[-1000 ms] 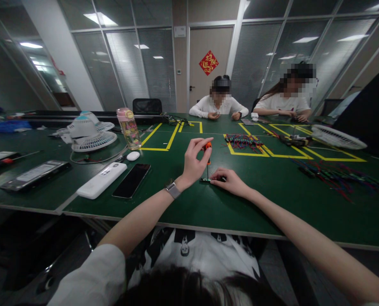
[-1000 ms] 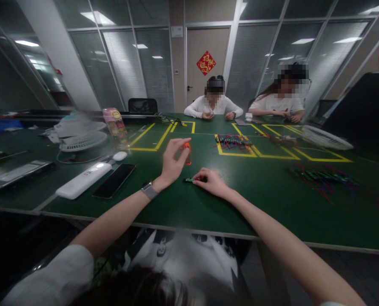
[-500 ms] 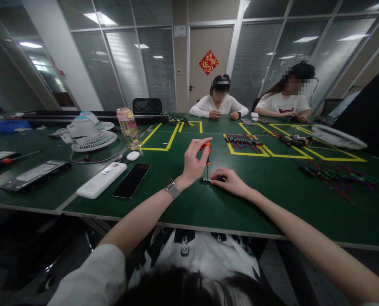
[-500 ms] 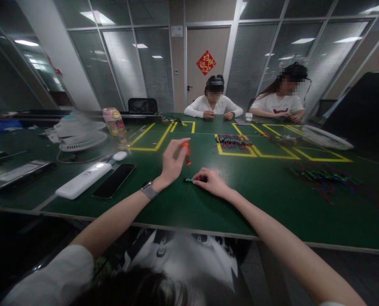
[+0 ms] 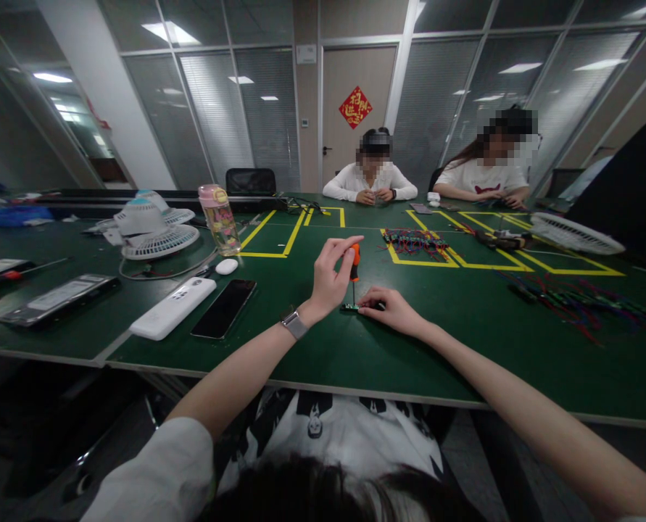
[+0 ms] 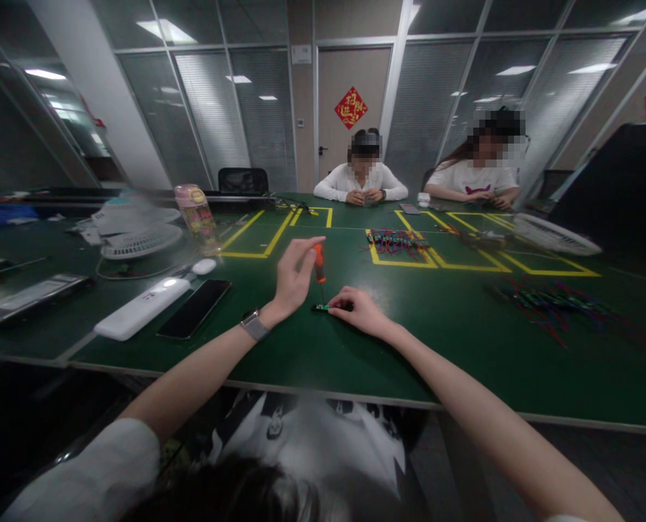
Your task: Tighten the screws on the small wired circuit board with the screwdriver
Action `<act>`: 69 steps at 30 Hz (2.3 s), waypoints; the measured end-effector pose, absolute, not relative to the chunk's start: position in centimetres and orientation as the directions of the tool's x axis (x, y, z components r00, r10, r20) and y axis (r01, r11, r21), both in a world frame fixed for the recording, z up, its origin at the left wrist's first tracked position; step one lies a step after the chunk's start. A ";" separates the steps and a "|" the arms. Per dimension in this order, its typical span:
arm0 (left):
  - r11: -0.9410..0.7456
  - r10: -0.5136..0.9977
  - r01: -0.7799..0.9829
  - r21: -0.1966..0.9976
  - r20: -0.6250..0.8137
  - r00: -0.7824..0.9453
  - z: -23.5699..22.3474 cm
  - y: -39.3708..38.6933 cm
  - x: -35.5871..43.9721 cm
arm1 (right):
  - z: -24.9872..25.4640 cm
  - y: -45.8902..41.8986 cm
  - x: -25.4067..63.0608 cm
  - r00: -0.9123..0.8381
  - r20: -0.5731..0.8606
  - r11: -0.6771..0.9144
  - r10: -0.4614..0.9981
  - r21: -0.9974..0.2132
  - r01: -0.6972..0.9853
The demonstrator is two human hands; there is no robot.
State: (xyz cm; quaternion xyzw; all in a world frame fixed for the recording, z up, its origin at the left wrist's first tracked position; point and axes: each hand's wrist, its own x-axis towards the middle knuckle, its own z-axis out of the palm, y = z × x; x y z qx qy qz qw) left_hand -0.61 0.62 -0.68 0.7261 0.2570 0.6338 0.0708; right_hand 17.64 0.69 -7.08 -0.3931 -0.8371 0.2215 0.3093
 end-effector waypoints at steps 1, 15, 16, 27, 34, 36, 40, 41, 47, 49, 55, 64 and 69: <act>-0.858 0.465 0.282 0.430 0.883 0.067 -0.7 0.6 -0.6 | -7.1 0.7 17.6 -0.500 0.344 0.593 0.795 -0.614 0.521; -0.855 0.475 0.273 0.441 0.877 0.072 -0.7 0.7 -0.6 | -6.9 0.5 17.6 -0.489 0.349 0.587 0.799 -0.627 0.512; -0.855 0.476 0.272 0.442 0.877 0.071 -0.7 0.7 -0.6 | -7.0 0.6 17.6 -0.489 0.351 0.588 0.799 -0.628 0.510; -0.857 0.481 0.249 0.451 0.874 0.069 -0.7 0.8 -0.7 | -7.0 0.6 17.7 -0.496 0.353 0.597 0.793 -0.613 0.517; -0.854 0.485 0.246 0.458 0.872 0.060 -0.7 0.9 -0.6 | -6.9 0.6 17.7 -0.498 0.345 0.592 0.796 -0.620 0.516; -0.854 0.483 0.249 0.456 0.873 0.059 -0.7 0.9 -0.7 | -7.0 0.6 17.7 -0.498 0.343 0.590 0.796 -0.622 0.515; -0.856 0.475 0.265 0.444 0.878 0.064 -0.7 0.8 -0.7 | -7.1 0.6 17.7 -0.500 0.349 0.596 0.792 -0.620 0.511; -0.859 0.468 0.267 0.437 0.882 0.062 -0.6 0.8 -0.7 | -7.1 0.6 17.7 -0.501 0.349 0.596 0.792 -0.621 0.509; -0.855 0.448 0.308 0.418 0.893 0.032 -0.5 0.6 -0.6 | -7.0 0.6 17.6 -0.496 0.347 0.591 0.796 -0.626 0.509; -0.846 0.454 0.325 0.423 0.891 0.023 -0.5 0.6 -0.6 | -7.0 0.6 17.6 -0.494 0.349 0.590 0.796 -0.628 0.508; -0.861 0.474 0.249 0.444 0.877 0.079 -0.7 0.8 -0.7 | -7.0 0.6 17.7 -0.493 0.342 0.585 0.800 -0.631 0.510; -0.850 0.461 0.305 0.429 0.887 0.038 -0.5 0.7 -0.5 | -7.0 0.5 17.7 -0.491 0.353 0.589 0.797 -0.636 0.499; -0.849 0.478 0.289 0.443 0.877 0.059 -0.6 0.6 -0.5 | -7.0 0.5 17.7 -0.496 0.343 0.586 0.798 -0.635 0.503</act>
